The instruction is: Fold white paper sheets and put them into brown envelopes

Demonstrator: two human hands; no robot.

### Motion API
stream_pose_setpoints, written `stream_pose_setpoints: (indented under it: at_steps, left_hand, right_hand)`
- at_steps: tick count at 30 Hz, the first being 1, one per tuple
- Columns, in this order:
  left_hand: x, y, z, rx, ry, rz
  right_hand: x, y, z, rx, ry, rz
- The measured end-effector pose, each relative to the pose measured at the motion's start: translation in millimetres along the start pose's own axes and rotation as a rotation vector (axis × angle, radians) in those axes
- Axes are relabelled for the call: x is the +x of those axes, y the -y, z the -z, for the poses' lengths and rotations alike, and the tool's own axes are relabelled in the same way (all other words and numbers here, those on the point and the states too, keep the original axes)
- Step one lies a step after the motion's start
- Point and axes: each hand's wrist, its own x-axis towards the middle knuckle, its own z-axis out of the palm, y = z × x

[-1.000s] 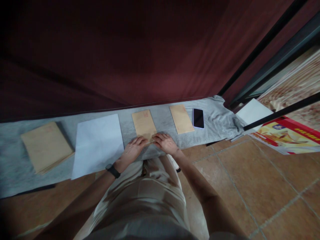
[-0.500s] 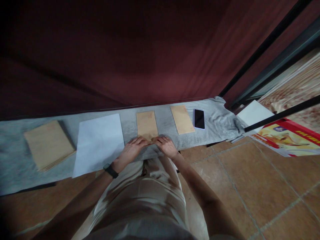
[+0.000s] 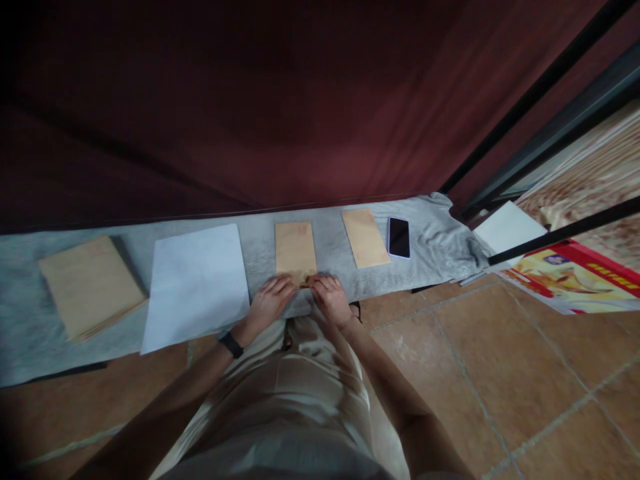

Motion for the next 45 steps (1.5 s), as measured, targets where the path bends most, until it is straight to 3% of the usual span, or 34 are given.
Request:
stream_pose_setpoints:
  at_steps: [14, 20, 25, 32, 45]
  left_hand:
    - [8, -3, -12.1, -0.067, -0.088, 0.126]
    - [4, -9, -9.2, -0.012, -0.034, 0.141]
    - [-11, -19, -11.8, 0.039, 0.028, 0.002]
    - [-20, -20, -17.1, 0.037, 0.087, 0.035]
    - [-36, -20, -9.5, 0.072, 0.045, 0.085]
  right_hand:
    - [10, 2, -12, -0.023, -0.082, -0.146]
    - [11, 5, -11, -0.01, -0.102, -0.186]
    - [8, 28, -14, 0.025, -0.108, -0.139]
    - [-3, 59, -35, 0.021, 0.031, -0.065]
    - [-19, 36, -23, -0.114, 0.019, -0.104]
